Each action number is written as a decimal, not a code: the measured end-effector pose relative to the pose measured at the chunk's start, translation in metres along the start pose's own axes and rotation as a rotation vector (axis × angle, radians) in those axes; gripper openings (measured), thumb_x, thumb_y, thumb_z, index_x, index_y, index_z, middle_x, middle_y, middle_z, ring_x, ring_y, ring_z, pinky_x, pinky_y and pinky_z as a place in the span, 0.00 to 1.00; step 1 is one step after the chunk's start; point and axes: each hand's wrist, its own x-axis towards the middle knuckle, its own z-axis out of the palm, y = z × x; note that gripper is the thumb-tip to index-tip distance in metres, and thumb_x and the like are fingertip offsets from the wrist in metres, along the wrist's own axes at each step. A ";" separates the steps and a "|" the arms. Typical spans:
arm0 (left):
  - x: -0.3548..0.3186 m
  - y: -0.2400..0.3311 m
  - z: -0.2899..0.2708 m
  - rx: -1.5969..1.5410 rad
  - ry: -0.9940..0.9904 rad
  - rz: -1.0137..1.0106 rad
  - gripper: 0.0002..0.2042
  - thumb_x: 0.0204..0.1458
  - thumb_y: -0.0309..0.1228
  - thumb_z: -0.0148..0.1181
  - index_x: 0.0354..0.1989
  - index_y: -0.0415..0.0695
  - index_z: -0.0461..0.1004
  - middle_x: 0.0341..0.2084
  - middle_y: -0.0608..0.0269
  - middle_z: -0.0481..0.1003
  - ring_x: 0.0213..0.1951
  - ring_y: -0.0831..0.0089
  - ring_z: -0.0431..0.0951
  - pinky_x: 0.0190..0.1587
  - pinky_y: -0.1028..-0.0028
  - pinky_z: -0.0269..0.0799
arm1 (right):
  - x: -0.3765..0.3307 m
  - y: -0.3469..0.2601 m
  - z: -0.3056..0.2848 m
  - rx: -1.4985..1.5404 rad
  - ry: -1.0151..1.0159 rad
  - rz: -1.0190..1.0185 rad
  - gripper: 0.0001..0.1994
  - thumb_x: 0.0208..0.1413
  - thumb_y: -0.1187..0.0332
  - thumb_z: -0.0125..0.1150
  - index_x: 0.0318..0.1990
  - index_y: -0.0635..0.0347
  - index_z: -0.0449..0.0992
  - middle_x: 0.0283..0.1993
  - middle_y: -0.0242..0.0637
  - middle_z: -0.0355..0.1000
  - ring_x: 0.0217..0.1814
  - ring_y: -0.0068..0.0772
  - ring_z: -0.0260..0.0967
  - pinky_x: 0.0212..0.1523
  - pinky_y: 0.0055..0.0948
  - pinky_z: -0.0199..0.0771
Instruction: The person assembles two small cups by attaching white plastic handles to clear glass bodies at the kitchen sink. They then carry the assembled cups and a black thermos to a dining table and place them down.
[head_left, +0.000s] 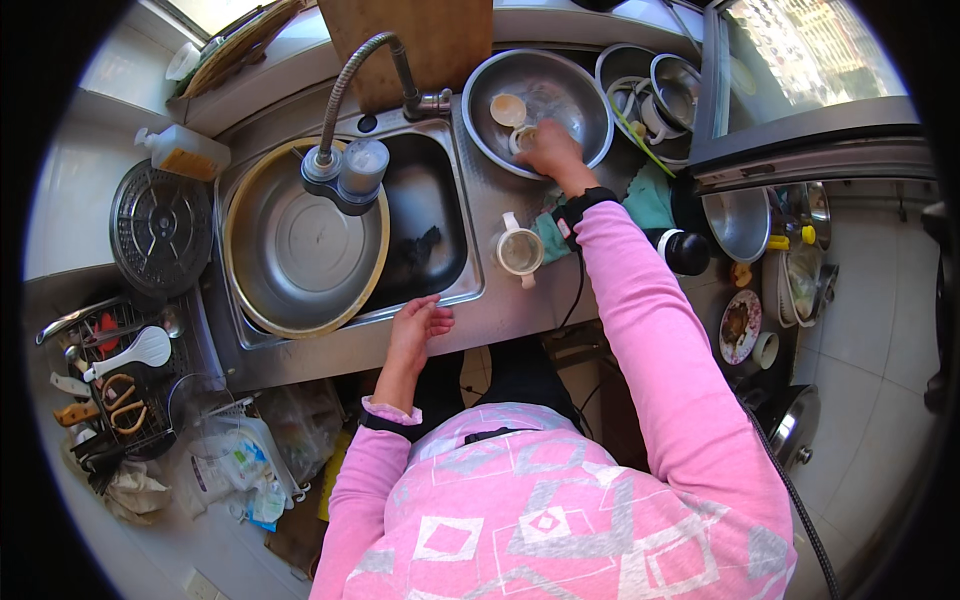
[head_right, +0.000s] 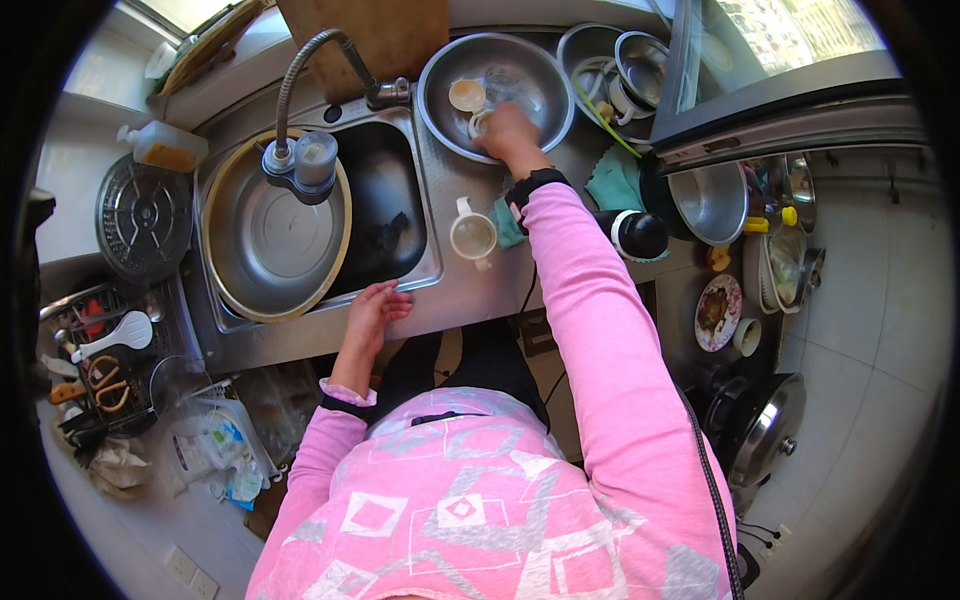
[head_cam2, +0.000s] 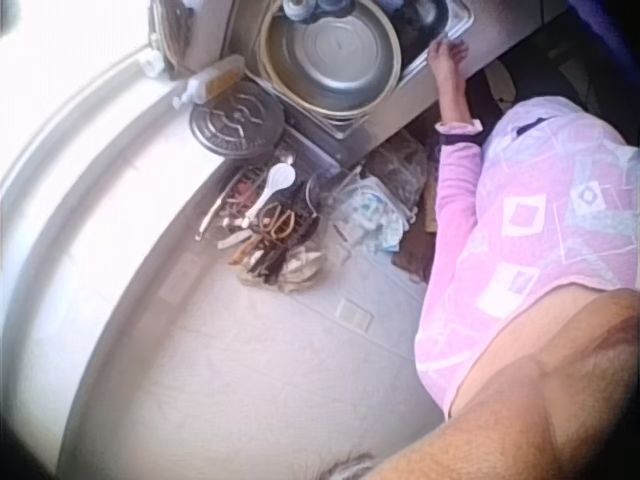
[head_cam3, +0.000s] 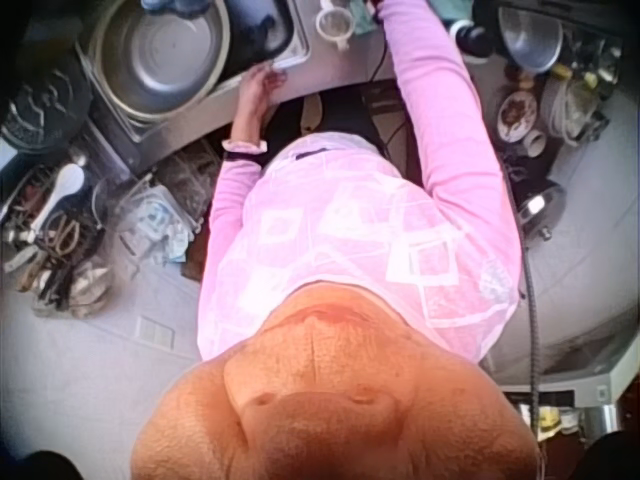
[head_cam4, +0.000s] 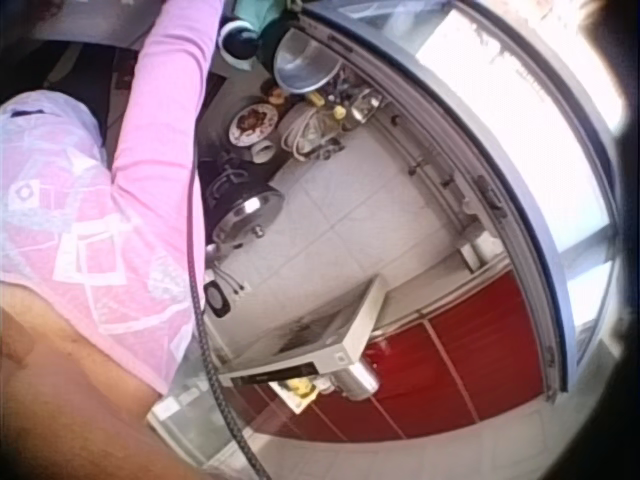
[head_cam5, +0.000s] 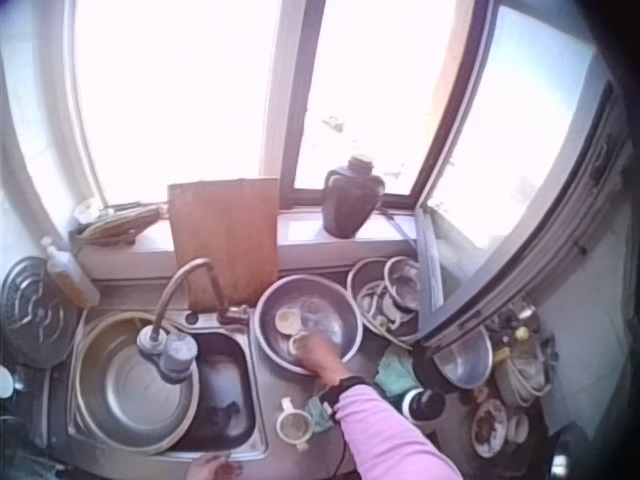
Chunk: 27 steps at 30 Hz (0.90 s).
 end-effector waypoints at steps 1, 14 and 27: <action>0.000 0.000 0.001 0.002 -0.003 -0.002 0.13 0.65 0.28 0.47 0.54 0.35 0.70 0.35 0.51 0.80 0.34 0.65 0.82 0.40 0.70 0.79 | -0.001 -0.005 -0.001 -0.028 -0.014 0.021 0.31 0.41 0.54 0.75 0.51 0.64 0.76 0.53 0.50 0.75 0.54 0.48 0.75 0.53 0.41 0.76; -0.006 0.004 -0.003 -0.074 -0.031 0.023 0.13 0.64 0.29 0.48 0.53 0.36 0.70 0.36 0.50 0.80 0.35 0.64 0.82 0.40 0.69 0.79 | -0.009 -0.019 -0.037 0.027 -0.044 -0.200 0.34 0.39 0.51 0.76 0.50 0.69 0.77 0.46 0.54 0.77 0.51 0.54 0.74 0.53 0.41 0.75; -0.072 0.121 -0.066 -0.186 -0.078 0.530 0.14 0.65 0.28 0.49 0.54 0.35 0.71 0.40 0.48 0.80 0.40 0.63 0.82 0.45 0.69 0.79 | -0.164 -0.195 -0.035 1.204 -0.895 -0.364 0.25 0.53 0.49 0.67 0.47 0.63 0.79 0.38 0.33 0.75 0.37 0.23 0.71 0.31 0.22 0.69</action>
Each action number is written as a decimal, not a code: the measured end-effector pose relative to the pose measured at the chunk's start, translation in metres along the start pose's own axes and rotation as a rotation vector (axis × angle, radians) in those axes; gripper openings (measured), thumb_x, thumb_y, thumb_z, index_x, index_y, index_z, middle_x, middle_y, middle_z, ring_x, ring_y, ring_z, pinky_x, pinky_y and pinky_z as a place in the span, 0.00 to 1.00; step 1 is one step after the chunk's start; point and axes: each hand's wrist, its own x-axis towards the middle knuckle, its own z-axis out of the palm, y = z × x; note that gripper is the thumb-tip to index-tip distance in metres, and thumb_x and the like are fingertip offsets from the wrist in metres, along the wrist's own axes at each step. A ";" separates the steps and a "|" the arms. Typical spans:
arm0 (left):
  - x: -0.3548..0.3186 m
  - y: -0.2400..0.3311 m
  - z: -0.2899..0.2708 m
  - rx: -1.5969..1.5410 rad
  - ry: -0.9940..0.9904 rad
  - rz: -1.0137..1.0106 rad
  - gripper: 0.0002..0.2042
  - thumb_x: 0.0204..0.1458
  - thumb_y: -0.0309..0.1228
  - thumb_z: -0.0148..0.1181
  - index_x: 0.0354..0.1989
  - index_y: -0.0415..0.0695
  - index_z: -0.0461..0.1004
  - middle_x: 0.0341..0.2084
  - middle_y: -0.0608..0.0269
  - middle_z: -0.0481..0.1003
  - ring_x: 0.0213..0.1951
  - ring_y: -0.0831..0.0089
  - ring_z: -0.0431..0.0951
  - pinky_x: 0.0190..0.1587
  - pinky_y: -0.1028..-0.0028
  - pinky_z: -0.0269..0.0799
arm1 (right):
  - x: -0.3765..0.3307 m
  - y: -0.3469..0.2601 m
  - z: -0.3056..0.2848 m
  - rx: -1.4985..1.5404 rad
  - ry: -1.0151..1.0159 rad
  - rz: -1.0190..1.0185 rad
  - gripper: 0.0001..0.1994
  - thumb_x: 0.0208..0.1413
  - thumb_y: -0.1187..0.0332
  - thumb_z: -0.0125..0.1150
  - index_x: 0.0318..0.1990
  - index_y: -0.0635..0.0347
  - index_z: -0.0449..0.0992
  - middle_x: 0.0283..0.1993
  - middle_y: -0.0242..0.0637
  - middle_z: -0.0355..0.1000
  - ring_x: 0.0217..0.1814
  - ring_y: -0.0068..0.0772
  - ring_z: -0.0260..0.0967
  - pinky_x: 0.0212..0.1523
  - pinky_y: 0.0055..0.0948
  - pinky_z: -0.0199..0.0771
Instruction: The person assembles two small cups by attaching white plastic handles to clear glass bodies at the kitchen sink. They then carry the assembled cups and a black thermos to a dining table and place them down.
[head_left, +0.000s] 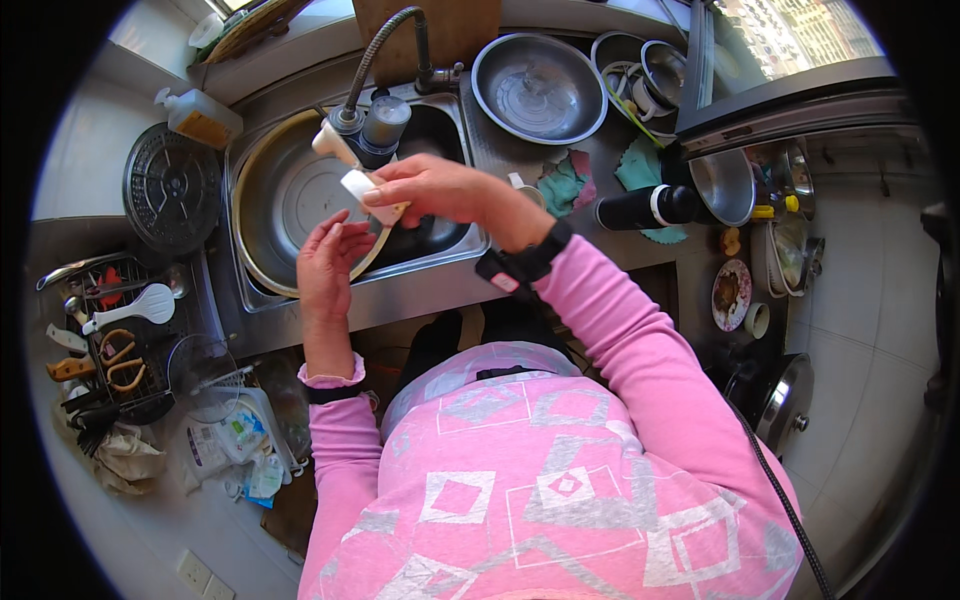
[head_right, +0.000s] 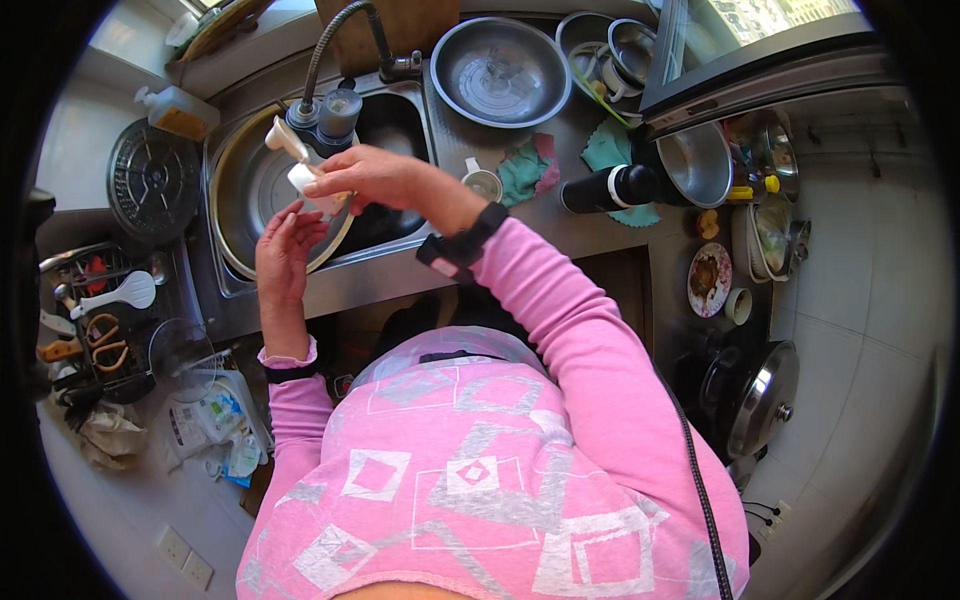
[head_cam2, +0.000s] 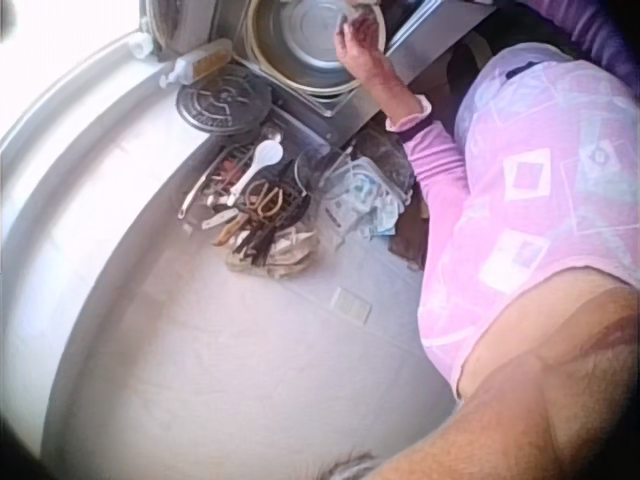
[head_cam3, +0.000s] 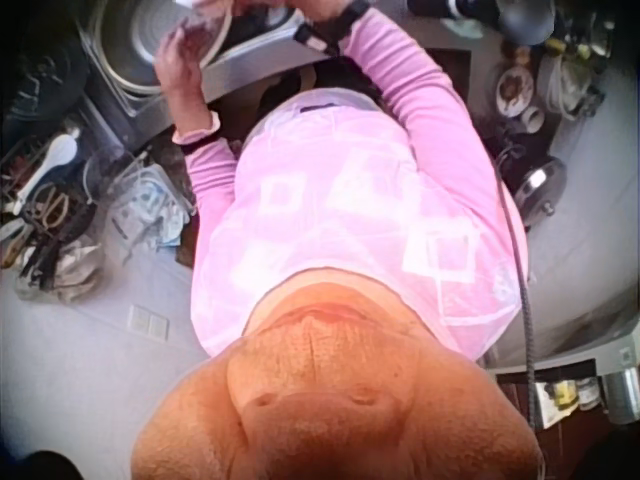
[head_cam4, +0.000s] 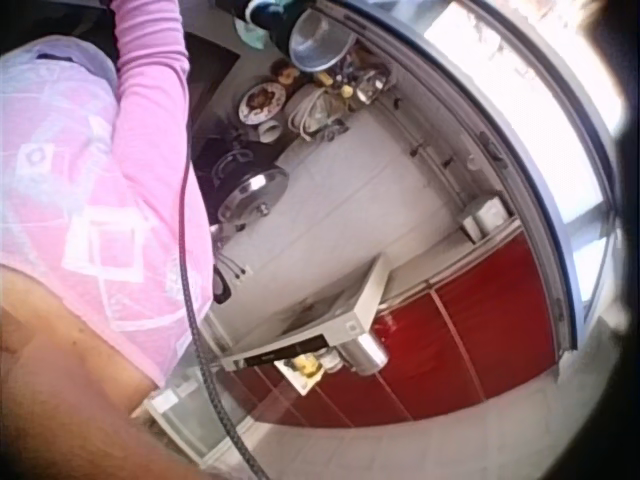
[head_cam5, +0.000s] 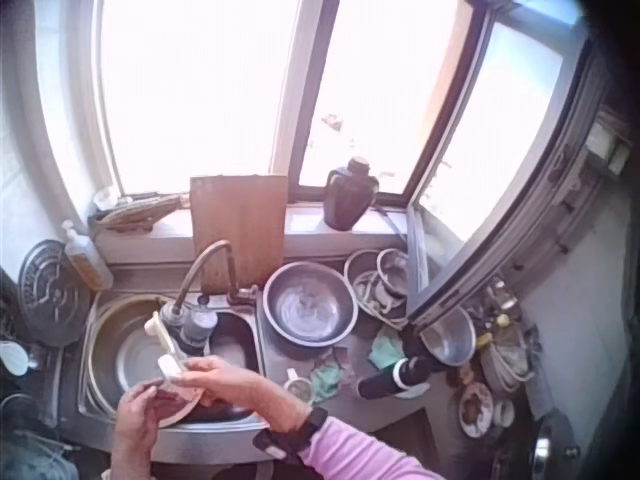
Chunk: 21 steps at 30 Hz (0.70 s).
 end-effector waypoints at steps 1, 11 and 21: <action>0.000 0.006 -0.010 -0.016 0.021 0.017 0.14 0.65 0.30 0.49 0.55 0.35 0.70 0.42 0.48 0.79 0.42 0.63 0.82 0.46 0.68 0.78 | 0.014 0.012 0.013 0.227 -0.063 0.047 0.24 0.55 0.50 0.65 0.48 0.62 0.77 0.39 0.36 0.75 0.39 0.28 0.73 0.32 0.25 0.71; -0.017 0.006 -0.058 -0.468 -0.075 -0.077 0.22 0.68 0.44 0.41 0.60 0.40 0.64 0.55 0.53 0.71 0.56 0.59 0.74 0.49 0.59 0.78 | 0.062 0.067 0.075 0.831 -0.317 0.241 0.24 0.56 0.47 0.45 0.47 0.57 0.74 0.37 0.37 0.74 0.28 0.31 0.65 0.22 0.22 0.57; 0.009 0.013 -0.058 -0.601 0.135 -0.023 0.18 0.62 0.27 0.55 0.59 0.34 0.66 0.50 0.49 0.75 0.53 0.60 0.77 0.62 0.60 0.70 | 0.062 0.076 0.068 0.785 -0.280 0.096 0.21 0.64 0.51 0.49 0.52 0.58 0.73 0.40 0.37 0.72 0.32 0.29 0.65 0.25 0.20 0.63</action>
